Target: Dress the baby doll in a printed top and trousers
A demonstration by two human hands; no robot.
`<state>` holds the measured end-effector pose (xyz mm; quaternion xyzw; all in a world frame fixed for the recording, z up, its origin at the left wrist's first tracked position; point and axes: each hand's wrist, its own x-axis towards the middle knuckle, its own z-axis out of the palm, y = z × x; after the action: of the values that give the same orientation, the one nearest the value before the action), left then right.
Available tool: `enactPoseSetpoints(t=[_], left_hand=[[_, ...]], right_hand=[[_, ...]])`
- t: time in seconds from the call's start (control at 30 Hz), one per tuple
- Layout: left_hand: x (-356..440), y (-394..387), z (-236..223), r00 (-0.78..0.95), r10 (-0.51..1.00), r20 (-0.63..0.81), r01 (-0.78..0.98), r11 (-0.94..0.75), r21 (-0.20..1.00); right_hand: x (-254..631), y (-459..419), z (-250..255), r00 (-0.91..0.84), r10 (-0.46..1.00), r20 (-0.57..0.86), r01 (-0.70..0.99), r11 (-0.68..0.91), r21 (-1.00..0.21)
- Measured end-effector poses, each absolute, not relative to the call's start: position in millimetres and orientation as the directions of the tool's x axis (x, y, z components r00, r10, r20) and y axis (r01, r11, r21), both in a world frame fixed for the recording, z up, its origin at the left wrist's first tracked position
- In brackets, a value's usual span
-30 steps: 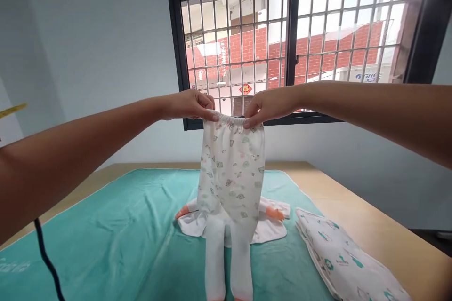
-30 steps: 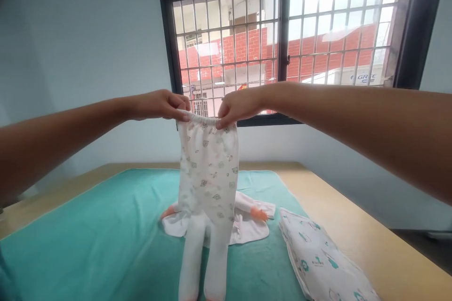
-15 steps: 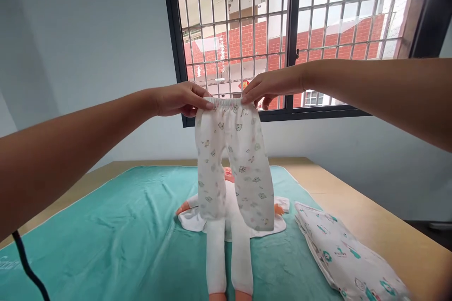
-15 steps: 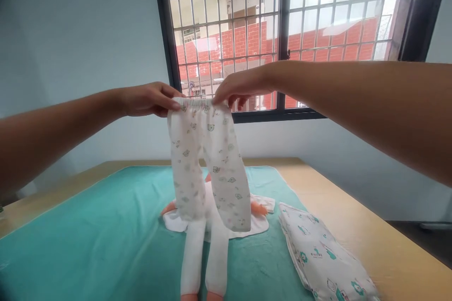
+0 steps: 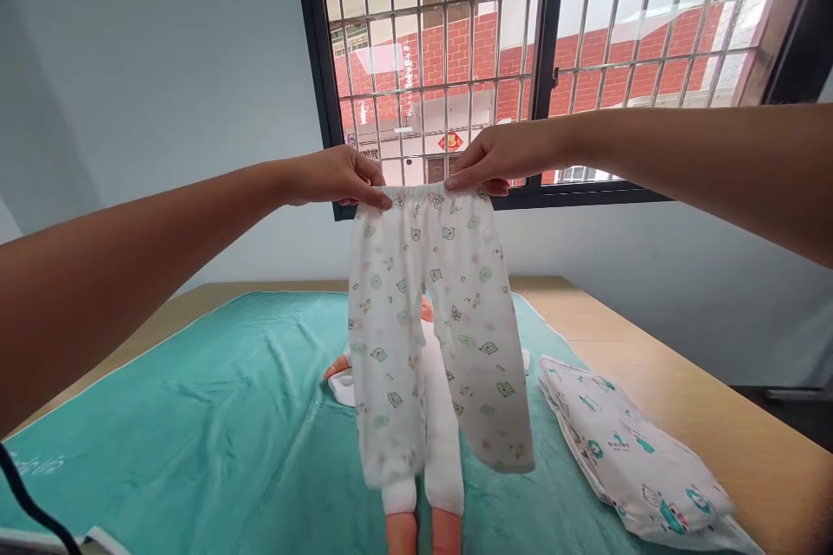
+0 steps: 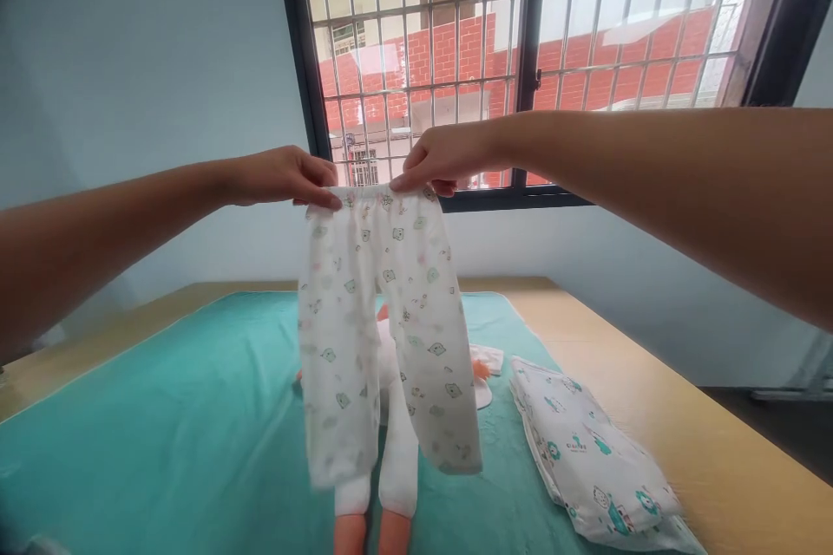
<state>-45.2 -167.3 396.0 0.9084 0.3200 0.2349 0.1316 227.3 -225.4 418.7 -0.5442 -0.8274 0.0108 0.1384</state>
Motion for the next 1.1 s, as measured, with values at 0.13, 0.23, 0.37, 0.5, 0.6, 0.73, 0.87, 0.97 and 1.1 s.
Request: enactPoseSetpoints(t=[0.13,0.23,0.37,0.5,0.6,0.73,0.87,0.97,1.1], left_hand=[[-49.6,-155.4,385.5,0.618,0.686,0.385,0.552,-0.727,0.408],[-52.5,-148.1,377.6,0.560,0.724,0.403,0.514,-0.685,0.517],[-51.2,-142.7,370.9,0.517,0.759,0.395,0.400,-0.623,0.672],[-41.3,-135.9,365.0,0.474,0.794,0.381,0.256,-0.539,0.803],[-30.5,-127.7,359.7,0.390,0.835,0.388,0.206,-0.490,0.847],[-15.4,-119.1,353.4,0.244,0.880,0.407,0.116,-0.443,0.889],[4.1,-123.0,348.5,0.276,0.890,0.363,-0.008,-0.376,0.927],[20.8,-133.1,343.7,0.282,0.854,0.438,-0.060,-0.440,0.896],[36.3,-143.9,336.5,0.271,0.785,0.558,-0.121,-0.547,0.828]], right_hand=[[233.4,-214.2,412.3,-0.379,0.891,0.250,0.887,0.427,-0.175],[236.6,-207.7,409.1,-0.383,0.883,0.271,0.876,0.440,-0.196],[234.1,-200.0,407.0,-0.284,0.902,0.325,0.871,0.384,-0.307],[224.0,-187.7,399.0,-0.139,0.902,0.409,0.799,0.346,-0.491],[216.8,-176.8,388.9,-0.028,0.912,0.409,0.726,0.299,-0.619],[211.7,-166.7,380.1,0.034,0.949,0.314,0.622,0.226,-0.750],[202.4,-164.0,376.4,0.022,0.962,0.273,0.506,0.225,-0.833],[190.8,-162.8,370.4,0.058,0.953,0.299,0.463,0.240,-0.853],[181.2,-160.5,358.0,0.061,0.890,0.452,0.458,0.377,-0.805]])
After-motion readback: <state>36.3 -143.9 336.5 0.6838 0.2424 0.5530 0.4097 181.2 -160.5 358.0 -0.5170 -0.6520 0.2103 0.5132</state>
